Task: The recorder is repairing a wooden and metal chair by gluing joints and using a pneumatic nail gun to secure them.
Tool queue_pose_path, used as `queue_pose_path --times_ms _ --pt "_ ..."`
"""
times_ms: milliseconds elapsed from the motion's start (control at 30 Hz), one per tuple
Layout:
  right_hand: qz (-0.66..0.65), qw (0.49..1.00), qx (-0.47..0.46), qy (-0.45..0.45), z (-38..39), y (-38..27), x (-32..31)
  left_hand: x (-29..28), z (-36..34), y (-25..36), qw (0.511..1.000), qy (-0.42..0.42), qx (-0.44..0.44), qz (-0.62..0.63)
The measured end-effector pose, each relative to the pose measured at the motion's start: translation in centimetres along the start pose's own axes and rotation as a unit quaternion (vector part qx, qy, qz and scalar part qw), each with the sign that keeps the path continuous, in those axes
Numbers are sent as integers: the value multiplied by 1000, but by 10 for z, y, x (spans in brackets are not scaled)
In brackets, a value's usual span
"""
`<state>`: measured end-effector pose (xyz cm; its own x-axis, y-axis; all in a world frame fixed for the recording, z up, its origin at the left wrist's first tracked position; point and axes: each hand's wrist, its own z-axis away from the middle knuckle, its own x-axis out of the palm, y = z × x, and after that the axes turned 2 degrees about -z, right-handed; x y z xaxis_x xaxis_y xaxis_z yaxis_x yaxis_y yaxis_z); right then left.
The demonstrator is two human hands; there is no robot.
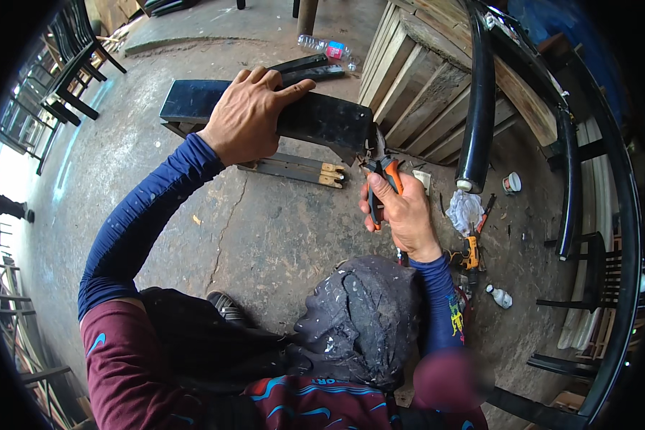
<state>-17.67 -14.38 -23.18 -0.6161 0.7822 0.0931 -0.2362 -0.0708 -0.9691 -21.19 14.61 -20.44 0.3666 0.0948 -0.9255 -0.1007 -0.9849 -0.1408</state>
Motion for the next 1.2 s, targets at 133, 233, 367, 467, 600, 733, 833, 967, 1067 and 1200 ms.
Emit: queue_pose_path --times_ms 133,233,367,467,600,733,833,967,1067,1200 --pt "66 997 -41 21 -1 4 6 -2 -11 15 995 2 47 89" --pt "30 998 -33 35 -3 9 7 -2 -16 21 992 17 34 121" --pt "-73 996 -45 10 -7 23 7 0 -19 26 987 60 56 135" --pt "-167 985 -29 -42 -11 37 8 1 -19 27 989 47 51 127" --pt "-220 970 -41 -90 -14 50 8 -2 -14 24 990 25 59 127" --pt "-253 960 -16 -123 -17 50 -7 -3 -15 21 987 19 86 137" --pt "19 996 -39 -82 -20 43 -27 -3 -19 19 988 5 64 142" --pt "-27 995 -90 -14 -15 41 -41 -6 -23 12 985 69 62 148" --pt "-31 996 -86 8 -4 48 -52 -11 -24 0 986 -28 38 159" --pt "68 997 -21 38 19 85 -74 -32 -9 -21 959 -133 130 212"
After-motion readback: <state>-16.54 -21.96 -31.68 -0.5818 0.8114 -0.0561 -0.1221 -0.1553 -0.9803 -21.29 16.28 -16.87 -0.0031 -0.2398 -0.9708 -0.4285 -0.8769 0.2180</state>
